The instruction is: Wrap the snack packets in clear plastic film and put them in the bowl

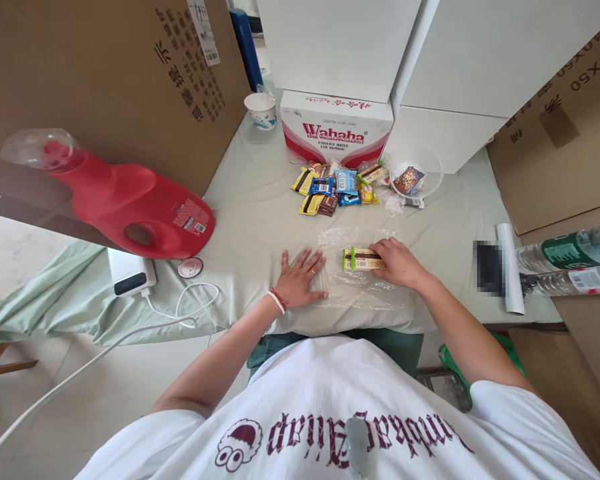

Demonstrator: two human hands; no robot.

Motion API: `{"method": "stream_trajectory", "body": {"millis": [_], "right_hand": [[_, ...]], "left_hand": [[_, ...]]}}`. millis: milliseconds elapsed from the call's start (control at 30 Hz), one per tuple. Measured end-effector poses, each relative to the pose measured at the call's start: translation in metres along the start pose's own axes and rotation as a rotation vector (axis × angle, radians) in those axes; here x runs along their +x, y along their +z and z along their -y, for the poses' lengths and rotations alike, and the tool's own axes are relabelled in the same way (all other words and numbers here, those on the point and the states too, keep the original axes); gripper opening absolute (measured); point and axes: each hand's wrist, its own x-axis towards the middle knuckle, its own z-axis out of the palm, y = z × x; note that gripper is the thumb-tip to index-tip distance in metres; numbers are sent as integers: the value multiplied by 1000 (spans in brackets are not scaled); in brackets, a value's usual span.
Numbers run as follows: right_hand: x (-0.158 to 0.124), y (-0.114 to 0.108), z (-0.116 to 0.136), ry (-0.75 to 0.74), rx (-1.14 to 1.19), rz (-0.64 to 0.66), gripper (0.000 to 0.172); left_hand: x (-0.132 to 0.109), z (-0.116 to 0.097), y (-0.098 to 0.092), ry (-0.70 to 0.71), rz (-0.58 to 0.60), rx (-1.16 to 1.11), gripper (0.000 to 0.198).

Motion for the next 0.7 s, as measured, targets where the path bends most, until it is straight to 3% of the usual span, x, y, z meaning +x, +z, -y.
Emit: {"method": "stream_trajectory", "body": {"millis": [200,300,400,533,600,700], "right_hand": [[20,28,10,0,-2,83,53],[1,40,0,-70,153,-86,61],[-40,50,-6,-132,314,-317,45],[-90,65,0,-175,318,-374,21],[-94,67,4,-115,288,-409,19],[-71,57,4,6,182,-422,26]], "left_hand": [[-1,0,-2,2,-12,-10,90],[-3,5,-3,6,-22,-62,78],[-8,14,-2,-3,-88,-105,58],[-12,18,-1,18,-321,-100,44],[-8,15,-2,80,-377,-114,41],[5,5,-3,178,-323,-139,40]]}}
